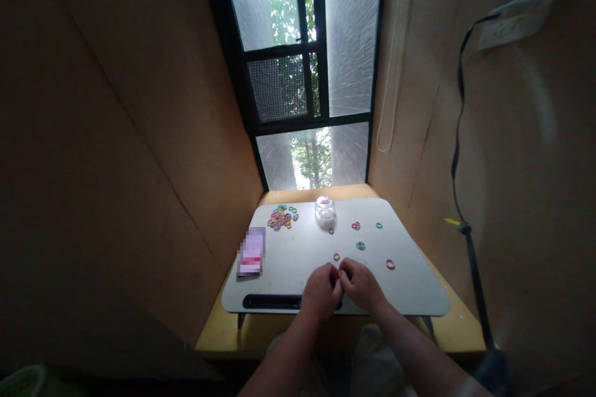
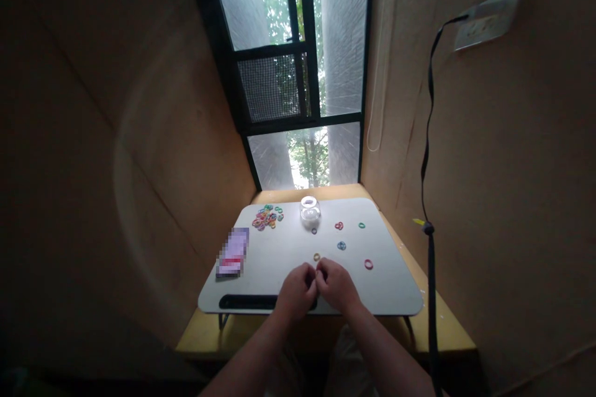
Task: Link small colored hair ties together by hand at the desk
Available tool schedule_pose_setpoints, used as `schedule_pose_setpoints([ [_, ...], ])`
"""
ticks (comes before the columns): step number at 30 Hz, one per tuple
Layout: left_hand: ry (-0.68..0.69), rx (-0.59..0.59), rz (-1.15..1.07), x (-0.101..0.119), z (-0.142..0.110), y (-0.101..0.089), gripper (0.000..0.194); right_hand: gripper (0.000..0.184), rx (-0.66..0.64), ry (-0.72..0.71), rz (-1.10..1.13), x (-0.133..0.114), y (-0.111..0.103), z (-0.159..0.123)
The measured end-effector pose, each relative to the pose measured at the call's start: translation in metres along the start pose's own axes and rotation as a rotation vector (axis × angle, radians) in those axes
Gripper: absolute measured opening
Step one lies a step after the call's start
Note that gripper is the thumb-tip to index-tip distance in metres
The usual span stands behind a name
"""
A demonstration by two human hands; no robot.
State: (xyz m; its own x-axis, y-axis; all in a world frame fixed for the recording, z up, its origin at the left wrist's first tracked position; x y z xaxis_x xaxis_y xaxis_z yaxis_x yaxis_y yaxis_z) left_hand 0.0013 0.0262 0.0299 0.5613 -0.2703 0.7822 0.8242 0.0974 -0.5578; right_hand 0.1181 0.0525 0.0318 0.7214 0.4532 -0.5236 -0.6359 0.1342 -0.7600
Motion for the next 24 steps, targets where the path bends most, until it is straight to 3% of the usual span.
schedule_pose_setpoints([
  [24,0.018,-0.005,-0.044,-0.0062,0.0027,-0.0021,0.008,0.011,-0.057,0.007,-0.005,0.0045,0.0094,0.0027],
])
Point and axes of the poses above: each hand's wrist, its own z-axis towards the middle knuckle, its own y-axis out of the palm, x = y × z, the point moved 7 cm from there along z, towards the middle knuckle, and after that the axes turned 12 degrees about -z, right-handed, at the moved point
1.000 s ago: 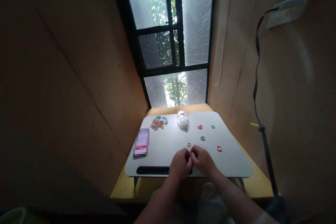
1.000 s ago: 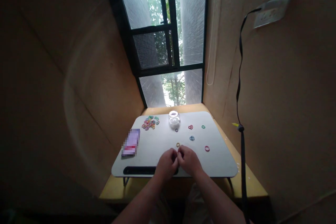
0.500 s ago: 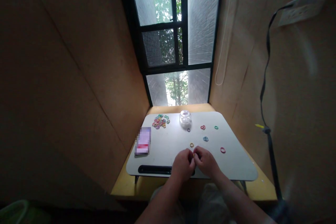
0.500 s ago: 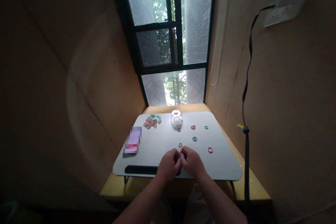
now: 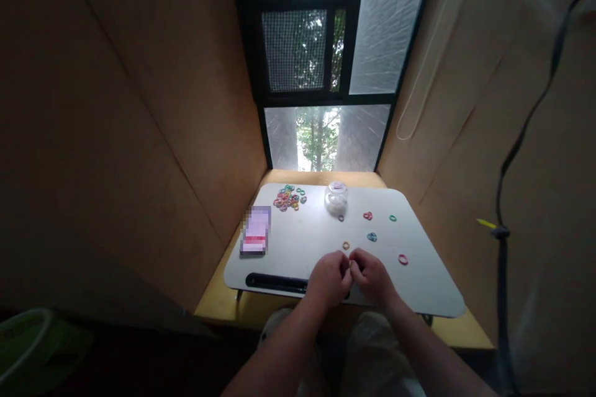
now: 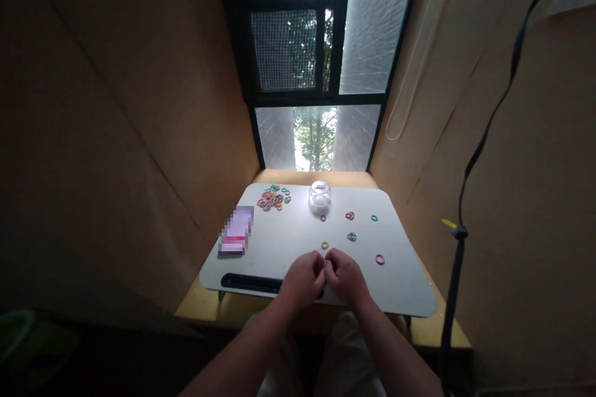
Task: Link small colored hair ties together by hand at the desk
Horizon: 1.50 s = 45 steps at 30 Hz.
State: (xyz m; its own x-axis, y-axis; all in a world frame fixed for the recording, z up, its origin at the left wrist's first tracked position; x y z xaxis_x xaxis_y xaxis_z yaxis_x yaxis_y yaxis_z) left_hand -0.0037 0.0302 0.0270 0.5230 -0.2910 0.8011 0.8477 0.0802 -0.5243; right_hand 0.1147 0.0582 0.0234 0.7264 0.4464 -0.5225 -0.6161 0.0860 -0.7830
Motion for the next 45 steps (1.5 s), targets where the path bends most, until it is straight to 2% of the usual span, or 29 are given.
schedule_pose_setpoints([
  [10,-0.001,0.012,-0.024,0.002,0.000,-0.001,0.007,0.011,-0.006,-0.011,0.003,-0.001,0.000,0.001],
  [28,-0.032,0.003,0.067,0.008,-0.002,0.004,0.009,0.011,0.053,-0.004,0.027,-0.003,-0.011,-0.003],
  [45,-0.020,0.018,0.056,0.006,-0.002,0.005,0.012,0.011,0.048,0.006,0.028,-0.002,-0.009,-0.003],
])
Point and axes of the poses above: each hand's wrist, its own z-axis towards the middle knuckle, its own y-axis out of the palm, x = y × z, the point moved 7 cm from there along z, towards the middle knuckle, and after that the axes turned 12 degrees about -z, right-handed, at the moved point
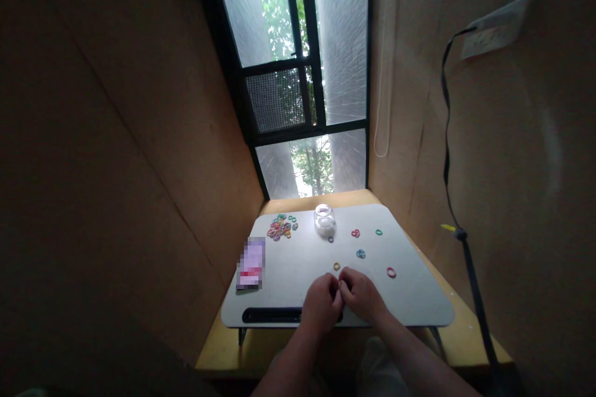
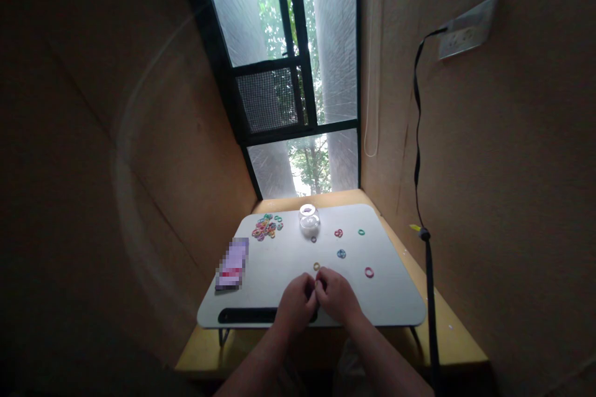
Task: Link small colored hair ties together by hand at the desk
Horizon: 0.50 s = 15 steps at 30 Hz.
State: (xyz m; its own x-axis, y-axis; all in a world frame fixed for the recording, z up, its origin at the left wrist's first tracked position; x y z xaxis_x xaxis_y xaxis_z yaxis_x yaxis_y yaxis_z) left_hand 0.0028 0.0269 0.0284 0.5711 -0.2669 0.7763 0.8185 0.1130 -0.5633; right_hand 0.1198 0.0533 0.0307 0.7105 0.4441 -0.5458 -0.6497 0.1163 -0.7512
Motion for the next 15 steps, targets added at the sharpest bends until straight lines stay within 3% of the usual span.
schedule_pose_setpoints([
  [15,-0.013,-0.004,0.003,0.0002,-0.0016,-0.0021,0.011,0.011,-0.014,-0.018,-0.001,0.0016,0.0055,-0.0014],
])
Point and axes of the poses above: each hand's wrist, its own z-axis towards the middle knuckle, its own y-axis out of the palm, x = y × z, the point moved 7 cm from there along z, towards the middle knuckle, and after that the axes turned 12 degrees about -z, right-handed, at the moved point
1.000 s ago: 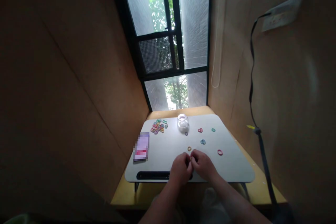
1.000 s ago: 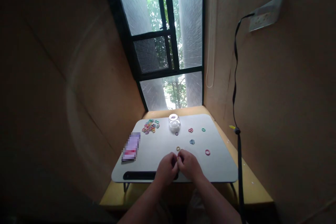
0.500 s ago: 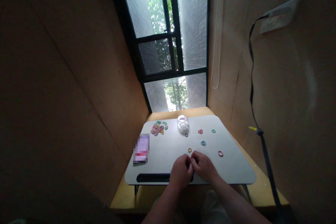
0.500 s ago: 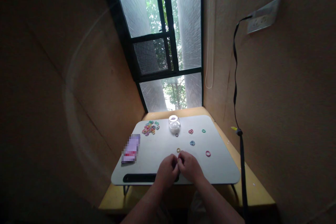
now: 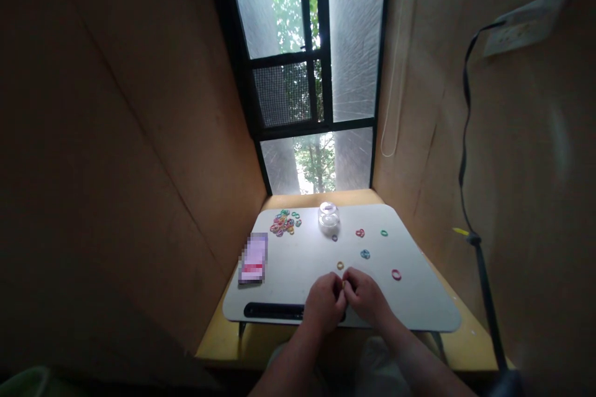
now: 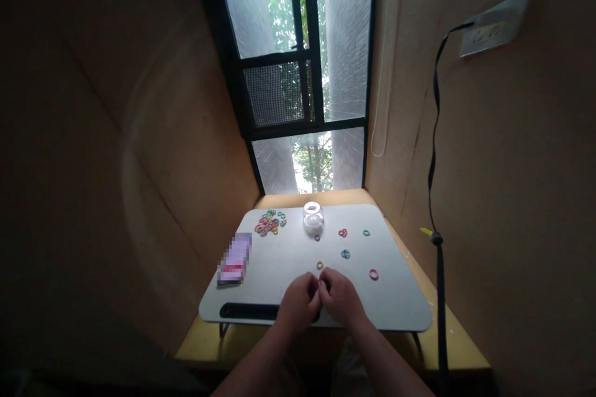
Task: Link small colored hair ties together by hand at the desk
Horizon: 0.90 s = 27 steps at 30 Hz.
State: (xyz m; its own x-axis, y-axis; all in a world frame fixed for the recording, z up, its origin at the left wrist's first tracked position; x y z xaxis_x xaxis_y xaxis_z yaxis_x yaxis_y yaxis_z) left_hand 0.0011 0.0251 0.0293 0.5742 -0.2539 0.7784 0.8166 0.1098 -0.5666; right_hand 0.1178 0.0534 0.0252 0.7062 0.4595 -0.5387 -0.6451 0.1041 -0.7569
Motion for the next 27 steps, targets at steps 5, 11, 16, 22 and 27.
schedule_pose_setpoints([
  [5,-0.008,-0.007,-0.004,0.001,-0.004,0.000,0.010,0.011,-0.004,-0.002,0.002,-0.004,-0.004,-0.004],
  [11,0.007,-0.011,-0.010,0.003,-0.005,0.000,0.012,0.011,-0.030,0.005,0.000,-0.005,-0.006,-0.006],
  [16,-0.017,-0.040,-0.036,-0.001,0.003,0.000,0.009,0.011,-0.059,0.018,0.002,-0.001,0.000,0.003],
  [22,-0.051,-0.052,-0.080,-0.006,0.010,-0.001,0.009,0.010,-0.058,0.029,0.025,0.002,0.002,0.011],
  [27,-0.044,-0.040,-0.097,-0.006,0.009,-0.002,0.007,0.010,-0.054,0.028,0.050,0.002,0.001,0.009],
])
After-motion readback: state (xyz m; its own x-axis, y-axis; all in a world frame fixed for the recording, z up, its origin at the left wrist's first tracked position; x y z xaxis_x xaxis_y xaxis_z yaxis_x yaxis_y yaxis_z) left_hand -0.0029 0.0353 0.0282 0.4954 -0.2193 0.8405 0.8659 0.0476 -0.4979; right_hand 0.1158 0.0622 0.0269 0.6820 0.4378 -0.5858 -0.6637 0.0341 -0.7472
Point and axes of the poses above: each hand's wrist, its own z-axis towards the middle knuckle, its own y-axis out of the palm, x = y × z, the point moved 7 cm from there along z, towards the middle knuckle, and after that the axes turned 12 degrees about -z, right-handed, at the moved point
